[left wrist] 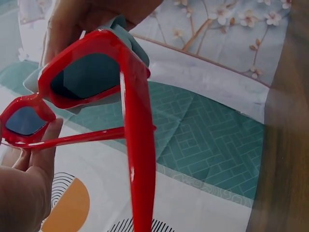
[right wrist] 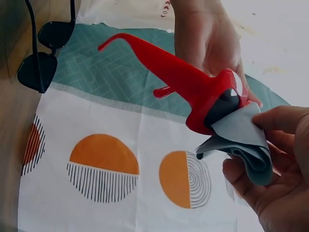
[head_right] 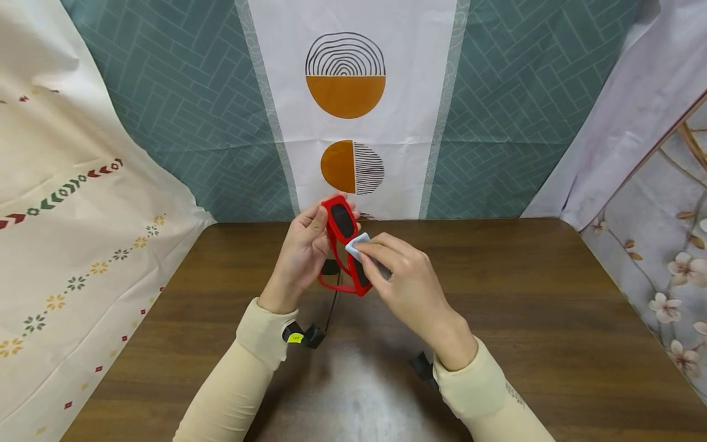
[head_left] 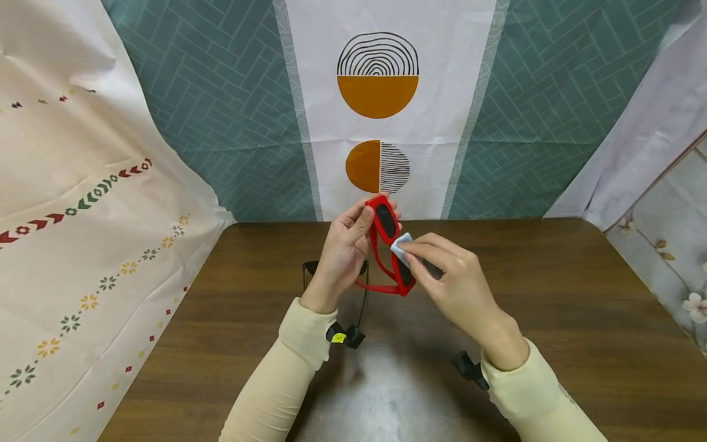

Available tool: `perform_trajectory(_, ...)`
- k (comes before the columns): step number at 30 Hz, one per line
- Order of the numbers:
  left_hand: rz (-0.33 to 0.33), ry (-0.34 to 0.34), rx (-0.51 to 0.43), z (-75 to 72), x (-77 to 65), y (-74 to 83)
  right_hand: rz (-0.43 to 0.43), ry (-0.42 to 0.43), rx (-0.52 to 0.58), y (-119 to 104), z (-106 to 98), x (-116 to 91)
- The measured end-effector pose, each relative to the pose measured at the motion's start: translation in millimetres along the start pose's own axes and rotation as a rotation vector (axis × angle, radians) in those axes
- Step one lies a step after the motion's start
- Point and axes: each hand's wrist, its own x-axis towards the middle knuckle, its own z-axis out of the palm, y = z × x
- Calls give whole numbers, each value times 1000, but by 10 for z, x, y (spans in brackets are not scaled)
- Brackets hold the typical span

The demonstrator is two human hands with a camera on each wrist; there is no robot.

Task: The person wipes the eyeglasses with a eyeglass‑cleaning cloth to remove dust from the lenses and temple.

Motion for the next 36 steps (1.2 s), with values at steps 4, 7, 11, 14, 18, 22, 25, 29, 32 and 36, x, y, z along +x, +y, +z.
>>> perform_trajectory(4, 25, 33, 1, 7, 2, -1, -24, -19, 14, -11, -6, -1)
perform_trajectory(7, 39, 57, -15, 19, 3, 3, -27, -46, 45, -20, -30, 6)
perform_trajectory(11, 50, 72, -37, 21, 13, 6, -15, -87, 101, -32, -68, 16)
perform_trajectory(14, 59, 81, -47, 18, 20, 8, -14, -116, 143, -32, -94, 27)
perform_trajectory(18, 68, 94, -62, 13, 16, 10, -40, -151, 182, -13, -123, 32)
perform_trajectory(22, 75, 98, -73, 1, 9, 9, -57, -196, 207, 3, -157, 25)
perform_trajectory(25, 75, 96, -81, -8, 10, 8, -30, -250, 225, 9, -193, 14)
perform_trajectory(29, 72, 106, -102, -25, 19, 16, 13, -347, 261, 19, -242, 13)
perform_trajectory(32, 60, 113, -111, -42, 29, 21, 50, -391, 256, 32, -281, 21)
perform_trajectory(36, 31, 97, -98, -69, 35, 14, 174, -302, 151, 41, -340, 30)
